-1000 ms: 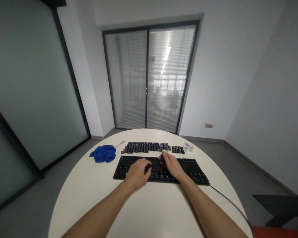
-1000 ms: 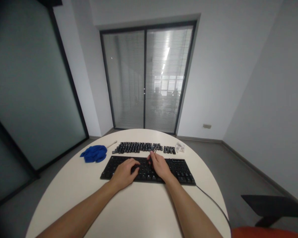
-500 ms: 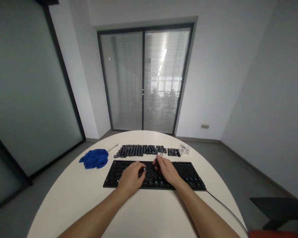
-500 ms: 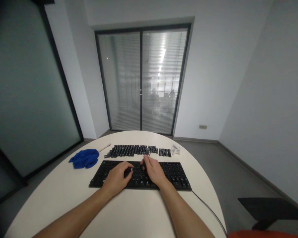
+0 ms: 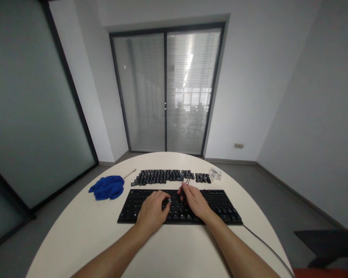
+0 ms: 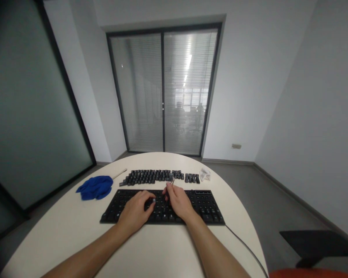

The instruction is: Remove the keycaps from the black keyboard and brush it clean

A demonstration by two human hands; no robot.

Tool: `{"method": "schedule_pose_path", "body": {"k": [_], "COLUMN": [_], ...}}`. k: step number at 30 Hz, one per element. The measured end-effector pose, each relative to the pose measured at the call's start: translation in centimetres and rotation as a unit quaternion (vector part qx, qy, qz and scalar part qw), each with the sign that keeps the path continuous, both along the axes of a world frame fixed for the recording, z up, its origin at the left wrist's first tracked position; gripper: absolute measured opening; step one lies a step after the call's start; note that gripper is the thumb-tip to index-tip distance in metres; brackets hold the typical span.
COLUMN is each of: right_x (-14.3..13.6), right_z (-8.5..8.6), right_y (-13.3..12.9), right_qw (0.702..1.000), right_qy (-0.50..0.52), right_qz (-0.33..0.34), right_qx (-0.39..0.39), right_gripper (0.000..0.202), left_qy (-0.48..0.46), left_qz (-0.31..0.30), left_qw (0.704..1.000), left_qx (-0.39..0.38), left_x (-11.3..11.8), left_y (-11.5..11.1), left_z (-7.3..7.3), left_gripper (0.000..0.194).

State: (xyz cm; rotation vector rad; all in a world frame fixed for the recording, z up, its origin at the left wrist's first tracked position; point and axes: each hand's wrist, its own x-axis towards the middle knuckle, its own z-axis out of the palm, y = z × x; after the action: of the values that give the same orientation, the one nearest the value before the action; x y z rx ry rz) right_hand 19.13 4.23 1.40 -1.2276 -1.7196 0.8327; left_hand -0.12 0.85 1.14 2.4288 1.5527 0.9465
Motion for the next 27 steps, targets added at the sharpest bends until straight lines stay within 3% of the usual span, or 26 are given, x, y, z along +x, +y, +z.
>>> {"method": "schedule_pose_path", "body": {"k": [6, 11, 15, 17, 19, 27], "right_x": [0.1, 0.0, 0.0, 0.0, 0.0, 0.1], "right_z": [-0.1, -0.1, -0.1, -0.1, -0.1, -0.1], "right_y": [-0.1, -0.1, -0.2, -0.2, -0.1, -0.2], "right_qw": [1.000, 1.000, 1.000, 1.000, 1.000, 1.000], "right_qy": [-0.003, -0.002, -0.002, -0.002, -0.006, -0.018], "right_qz": [0.006, 0.003, 0.004, 0.001, -0.001, -0.003], "right_qx": [0.008, 0.003, 0.006, 0.007, 0.007, 0.015], "right_gripper": [0.060, 0.060, 0.060, 0.060, 0.060, 0.063], "left_qy": [0.001, -0.034, -0.004, 0.045, 0.106, 0.143], "left_qz": [-0.005, 0.016, -0.004, -0.032, -0.021, -0.013], "left_qw": [1.000, 0.998, 0.999, 0.998, 0.994, 0.990], "left_qx": [-0.001, -0.051, -0.044, -0.018, 0.005, 0.008], "left_x": [-0.1, -0.4, -0.5, -0.3, 0.0, 0.8], "left_y": [0.2, 0.8, 2.9, 4.4, 6.0, 9.9], "left_z": [-0.1, 1.0, 2.2, 2.7, 3.0, 2.5], "left_gripper": [0.014, 0.016, 0.021, 0.022, 0.021, 0.018]}}
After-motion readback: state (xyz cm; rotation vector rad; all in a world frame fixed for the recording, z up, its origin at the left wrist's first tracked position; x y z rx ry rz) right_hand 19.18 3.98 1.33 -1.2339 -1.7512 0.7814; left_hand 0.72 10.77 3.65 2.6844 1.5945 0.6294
